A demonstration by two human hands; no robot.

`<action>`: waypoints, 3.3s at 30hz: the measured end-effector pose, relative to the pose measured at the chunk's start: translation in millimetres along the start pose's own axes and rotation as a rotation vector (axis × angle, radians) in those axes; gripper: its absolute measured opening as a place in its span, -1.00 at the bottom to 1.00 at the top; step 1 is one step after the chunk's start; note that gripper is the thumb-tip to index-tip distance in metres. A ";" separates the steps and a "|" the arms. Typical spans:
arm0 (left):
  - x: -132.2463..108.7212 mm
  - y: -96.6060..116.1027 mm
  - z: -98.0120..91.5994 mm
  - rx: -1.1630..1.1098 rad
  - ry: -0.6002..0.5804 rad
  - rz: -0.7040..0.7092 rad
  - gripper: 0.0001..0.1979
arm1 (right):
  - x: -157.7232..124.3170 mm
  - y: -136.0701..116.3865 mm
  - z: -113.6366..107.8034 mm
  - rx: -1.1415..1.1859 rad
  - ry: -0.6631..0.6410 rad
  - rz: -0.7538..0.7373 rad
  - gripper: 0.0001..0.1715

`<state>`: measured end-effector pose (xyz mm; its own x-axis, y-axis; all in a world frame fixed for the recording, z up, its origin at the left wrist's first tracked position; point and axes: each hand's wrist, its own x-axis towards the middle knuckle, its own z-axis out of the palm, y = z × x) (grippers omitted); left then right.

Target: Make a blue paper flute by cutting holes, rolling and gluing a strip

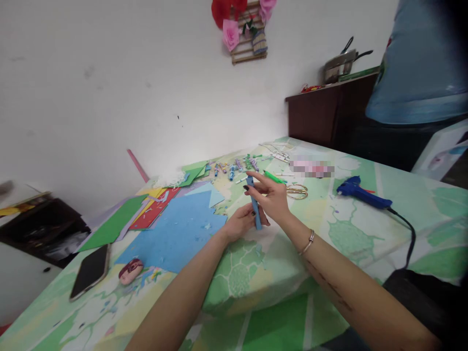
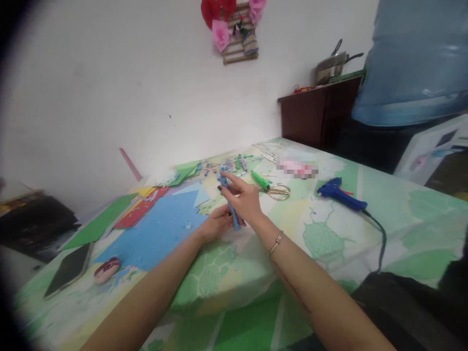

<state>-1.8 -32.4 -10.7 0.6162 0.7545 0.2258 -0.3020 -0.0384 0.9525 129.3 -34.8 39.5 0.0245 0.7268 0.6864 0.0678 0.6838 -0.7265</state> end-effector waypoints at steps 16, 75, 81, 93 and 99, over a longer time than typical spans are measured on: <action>-3.4 4.6 -6.7 -0.105 -0.040 -0.089 -0.68 | 2.3 -0.1 -0.2 0.341 -0.184 0.111 -0.40; -10.2 26.6 8.4 0.149 0.303 -0.063 -0.61 | 15.4 16.4 -9.7 0.465 -0.136 0.583 -0.70; -10.1 27.8 10.8 0.076 0.263 -0.087 -0.61 | 13.9 19.1 -10.6 0.628 -0.262 0.594 -0.70; -8.1 27.3 13.0 0.105 0.253 -0.018 -0.68 | 14.9 22.0 -10.4 0.654 -0.264 0.552 -0.69; -5.6 28.3 16.1 0.191 0.347 0.003 -0.75 | 15.1 19.5 -8.1 0.596 -0.255 0.501 -0.65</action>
<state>-2.1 -48.2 18.2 0.3233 0.9295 0.1774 -0.1428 -0.1374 0.9802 139.0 -11.0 35.9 -0.3210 0.8984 0.2996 -0.4346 0.1413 -0.8895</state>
